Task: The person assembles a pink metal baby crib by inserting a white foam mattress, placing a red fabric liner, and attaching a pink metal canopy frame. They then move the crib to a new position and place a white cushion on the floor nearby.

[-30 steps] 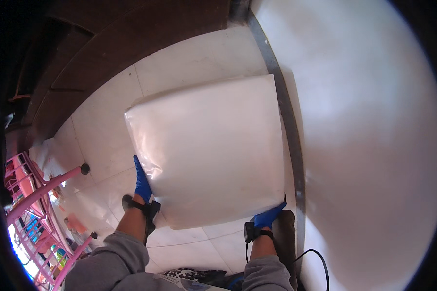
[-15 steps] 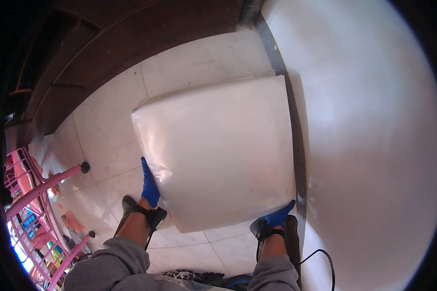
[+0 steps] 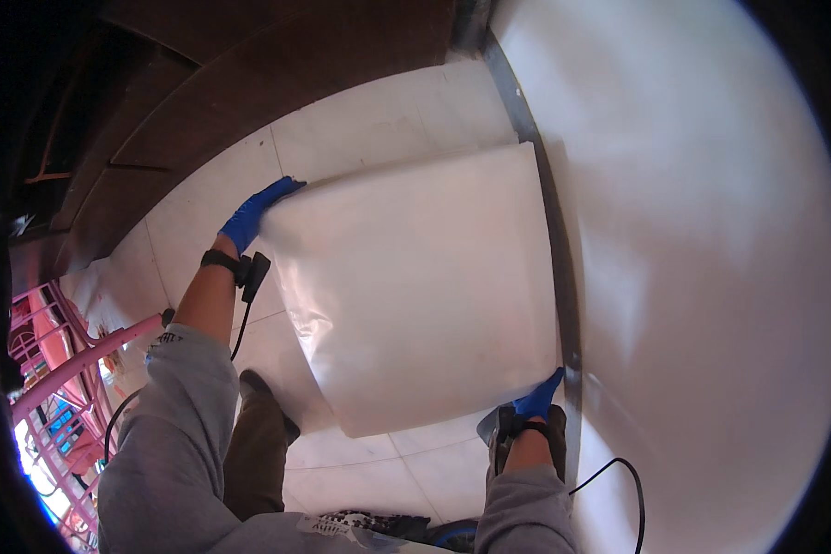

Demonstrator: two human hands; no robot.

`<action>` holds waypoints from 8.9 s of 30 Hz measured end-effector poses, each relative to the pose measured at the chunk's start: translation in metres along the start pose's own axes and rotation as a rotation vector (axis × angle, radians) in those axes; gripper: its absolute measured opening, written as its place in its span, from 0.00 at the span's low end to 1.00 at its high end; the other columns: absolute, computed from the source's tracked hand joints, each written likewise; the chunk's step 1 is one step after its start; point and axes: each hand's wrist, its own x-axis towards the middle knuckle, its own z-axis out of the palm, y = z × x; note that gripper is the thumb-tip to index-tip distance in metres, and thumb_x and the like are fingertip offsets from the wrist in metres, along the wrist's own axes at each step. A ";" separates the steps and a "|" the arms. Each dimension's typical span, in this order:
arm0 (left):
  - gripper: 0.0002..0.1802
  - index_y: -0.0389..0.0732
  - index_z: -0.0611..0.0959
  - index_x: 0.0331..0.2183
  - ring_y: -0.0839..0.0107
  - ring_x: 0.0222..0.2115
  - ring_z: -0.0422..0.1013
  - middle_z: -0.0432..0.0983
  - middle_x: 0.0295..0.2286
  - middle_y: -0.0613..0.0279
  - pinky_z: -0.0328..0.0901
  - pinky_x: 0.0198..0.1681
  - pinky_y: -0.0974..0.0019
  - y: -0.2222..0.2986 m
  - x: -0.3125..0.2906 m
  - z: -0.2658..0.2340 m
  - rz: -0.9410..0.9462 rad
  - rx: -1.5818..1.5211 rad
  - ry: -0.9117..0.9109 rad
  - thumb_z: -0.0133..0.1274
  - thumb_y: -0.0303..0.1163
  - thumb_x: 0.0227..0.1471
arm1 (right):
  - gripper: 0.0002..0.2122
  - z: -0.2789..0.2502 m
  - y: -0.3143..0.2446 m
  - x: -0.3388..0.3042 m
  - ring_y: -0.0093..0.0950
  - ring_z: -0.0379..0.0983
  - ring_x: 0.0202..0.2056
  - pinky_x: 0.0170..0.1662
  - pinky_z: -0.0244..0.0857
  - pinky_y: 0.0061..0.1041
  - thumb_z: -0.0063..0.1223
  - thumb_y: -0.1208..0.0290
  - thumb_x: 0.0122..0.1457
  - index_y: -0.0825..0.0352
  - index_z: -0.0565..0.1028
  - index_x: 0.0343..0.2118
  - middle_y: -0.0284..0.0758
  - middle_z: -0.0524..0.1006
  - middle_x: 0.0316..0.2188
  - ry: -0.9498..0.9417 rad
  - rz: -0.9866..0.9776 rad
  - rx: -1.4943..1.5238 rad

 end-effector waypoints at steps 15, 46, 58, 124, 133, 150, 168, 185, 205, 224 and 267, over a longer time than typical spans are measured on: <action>0.18 0.39 0.79 0.43 0.74 0.36 0.72 0.77 0.36 0.64 0.64 0.42 0.72 0.002 -0.005 -0.003 -0.063 0.368 0.041 0.43 0.38 0.56 | 0.35 -0.017 0.005 -0.004 0.38 0.55 0.59 0.59 0.50 0.42 0.30 0.34 0.55 0.54 0.56 0.60 0.34 0.58 0.59 0.031 0.040 -0.011; 0.30 0.52 0.66 0.55 0.49 0.59 0.49 0.53 0.58 0.56 0.51 0.58 0.50 -0.055 -0.316 -0.003 -0.007 0.983 0.535 0.50 0.41 0.49 | 0.20 0.073 -0.095 -0.160 0.24 0.69 0.33 0.34 0.63 0.27 0.43 0.50 0.57 0.53 0.70 0.50 0.32 0.73 0.42 -0.222 0.104 -1.216; 0.30 0.53 0.70 0.54 0.55 0.61 0.45 0.54 0.58 0.64 0.35 0.62 0.44 0.222 -0.747 -0.157 0.281 1.530 1.400 0.53 0.37 0.47 | 0.22 0.203 -0.109 -0.372 0.32 0.73 0.37 0.38 0.67 0.30 0.41 0.50 0.59 0.57 0.69 0.51 0.42 0.74 0.42 -0.491 0.051 -1.459; 0.33 0.43 0.78 0.41 0.54 0.40 0.72 0.76 0.37 0.52 0.65 0.43 0.59 -0.087 -1.292 -0.315 -0.140 0.981 0.863 0.63 0.54 0.35 | 0.22 0.264 0.346 -1.065 0.37 0.74 0.34 0.38 0.66 0.32 0.62 0.53 0.45 0.66 0.74 0.36 0.42 0.75 0.32 -2.173 -0.871 -1.685; 0.35 0.43 0.75 0.45 0.56 0.42 0.71 0.74 0.39 0.51 0.63 0.45 0.60 -0.063 -1.279 -0.256 -0.159 0.844 0.892 0.61 0.54 0.38 | 0.23 0.237 0.314 -1.049 0.33 0.74 0.31 0.36 0.67 0.29 0.64 0.53 0.45 0.67 0.74 0.37 0.41 0.76 0.29 -2.021 -0.932 -1.669; 0.32 0.49 0.72 0.50 0.55 0.44 0.70 0.72 0.44 0.53 0.65 0.45 0.57 -0.069 -1.257 -0.138 0.259 0.838 0.749 0.55 0.53 0.46 | 0.14 0.180 0.213 -0.993 0.31 0.71 0.30 0.37 0.65 0.27 0.57 0.62 0.53 0.71 0.75 0.31 0.39 0.74 0.26 -1.940 -1.047 -1.334; 0.24 0.51 0.82 0.27 0.56 0.26 0.75 0.78 0.23 0.56 0.69 0.30 0.58 -0.165 -1.312 -0.161 0.033 0.976 0.846 0.59 0.60 0.35 | 0.14 0.115 0.228 -1.031 0.41 0.70 0.19 0.23 0.63 0.34 0.57 0.61 0.51 0.66 0.75 0.16 0.41 0.73 0.16 -1.596 -1.607 -1.415; 0.19 0.47 0.83 0.21 0.58 0.24 0.74 0.77 0.20 0.57 0.67 0.28 0.59 -0.206 -1.309 -0.088 -0.021 1.028 1.082 0.64 0.50 0.29 | 0.18 0.073 0.206 -1.001 0.38 0.71 0.21 0.25 0.64 0.34 0.51 0.52 0.54 0.60 0.76 0.17 0.39 0.73 0.15 -1.738 -1.493 -1.623; 0.16 0.46 0.83 0.24 0.59 0.23 0.73 0.77 0.21 0.58 0.66 0.29 0.60 -0.198 -1.301 -0.039 0.188 1.032 1.265 0.64 0.45 0.30 | 0.15 0.100 0.179 -0.998 0.38 0.70 0.18 0.22 0.63 0.32 0.54 0.57 0.53 0.63 0.77 0.17 0.38 0.73 0.14 -1.955 -1.484 -1.392; 0.16 0.45 0.83 0.23 0.57 0.24 0.74 0.77 0.22 0.55 0.68 0.29 0.59 -0.214 -1.318 -0.067 0.197 0.995 1.245 0.65 0.43 0.29 | 0.18 0.093 0.190 -1.021 0.36 0.74 0.23 0.27 0.66 0.30 0.50 0.52 0.54 0.61 0.78 0.19 0.35 0.76 0.18 -1.869 -1.526 -1.422; 0.21 0.51 0.81 0.29 0.63 0.24 0.74 0.77 0.24 0.65 0.68 0.27 0.65 -0.229 -1.324 -0.060 0.315 1.018 1.211 0.62 0.53 0.34 | 0.15 0.086 0.198 -1.004 0.21 0.64 0.23 0.27 0.59 0.24 0.44 0.66 0.60 0.74 0.71 0.25 0.34 0.72 0.19 -1.770 -1.320 -1.368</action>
